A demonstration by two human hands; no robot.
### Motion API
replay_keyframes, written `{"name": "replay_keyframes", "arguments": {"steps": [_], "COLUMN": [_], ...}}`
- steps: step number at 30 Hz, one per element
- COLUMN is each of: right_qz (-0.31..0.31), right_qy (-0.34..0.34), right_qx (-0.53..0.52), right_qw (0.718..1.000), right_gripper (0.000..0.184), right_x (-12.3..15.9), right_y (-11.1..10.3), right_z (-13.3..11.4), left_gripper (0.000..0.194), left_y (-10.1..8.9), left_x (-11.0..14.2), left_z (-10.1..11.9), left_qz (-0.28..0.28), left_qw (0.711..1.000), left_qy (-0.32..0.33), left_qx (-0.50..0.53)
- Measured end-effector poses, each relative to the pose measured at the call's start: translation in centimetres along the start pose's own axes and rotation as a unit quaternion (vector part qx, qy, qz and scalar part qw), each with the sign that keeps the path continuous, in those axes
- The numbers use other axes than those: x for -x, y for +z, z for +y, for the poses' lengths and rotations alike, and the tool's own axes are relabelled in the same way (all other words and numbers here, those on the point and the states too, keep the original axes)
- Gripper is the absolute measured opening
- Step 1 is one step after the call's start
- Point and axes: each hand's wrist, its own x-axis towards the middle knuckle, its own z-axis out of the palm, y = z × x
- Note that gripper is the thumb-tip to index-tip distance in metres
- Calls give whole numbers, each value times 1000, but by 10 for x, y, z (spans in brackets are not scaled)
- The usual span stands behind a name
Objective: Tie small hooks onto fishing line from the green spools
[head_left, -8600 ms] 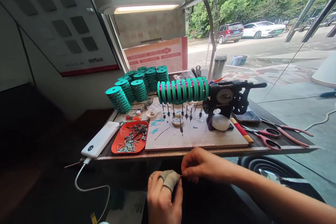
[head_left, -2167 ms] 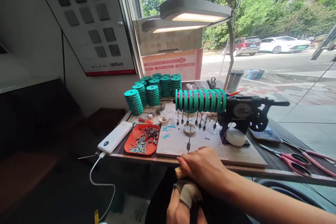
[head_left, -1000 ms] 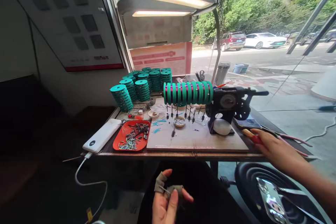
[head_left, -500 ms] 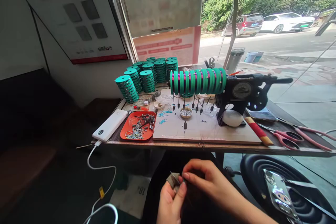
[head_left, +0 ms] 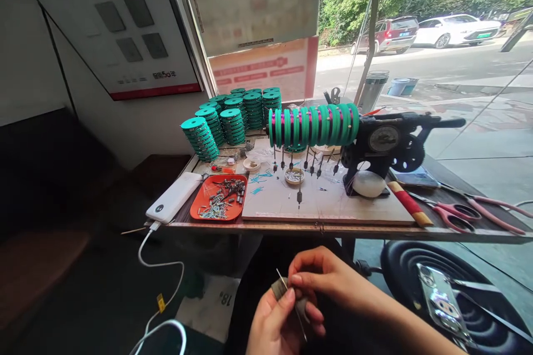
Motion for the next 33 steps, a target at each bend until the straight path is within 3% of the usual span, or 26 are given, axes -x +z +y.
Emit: {"name": "replay_keyframes", "arguments": {"steps": [2,7,13,19,23,28,33], "right_qz": [0,22,65,80,72,71,56], "right_qy": [-3,-2,-6,-14,-1,-1,2], "right_qx": [-5,-6,1,-17,-40,-55,-67], "right_qw": [1000,1000,998,997,997,996,996], "right_gripper": [28,30,34,34,34,34,31], "right_x": [0,1,1,0,-1,-2,-1], "right_y": [0,0,0,5,5,2,-1], "right_z": [-1,-3,-3,2,4,4,4], "left_gripper": [20,23,21,21,19,18,15], "left_y": [1,0,-4,-4,-4,-5,-6], "left_x": [0,-1,-1,-3,-3,-3,-3], "left_z": [2,3,1,2,4,2,2], "left_qz": [-6,-3,0,17,-16,-15,-21], "left_qw": [1000,998,1000,987,995,999,998], "left_qy": [-15,40,-7,90,62,11,1], "left_qx": [8,-38,1,-128,-73,28,54]}}
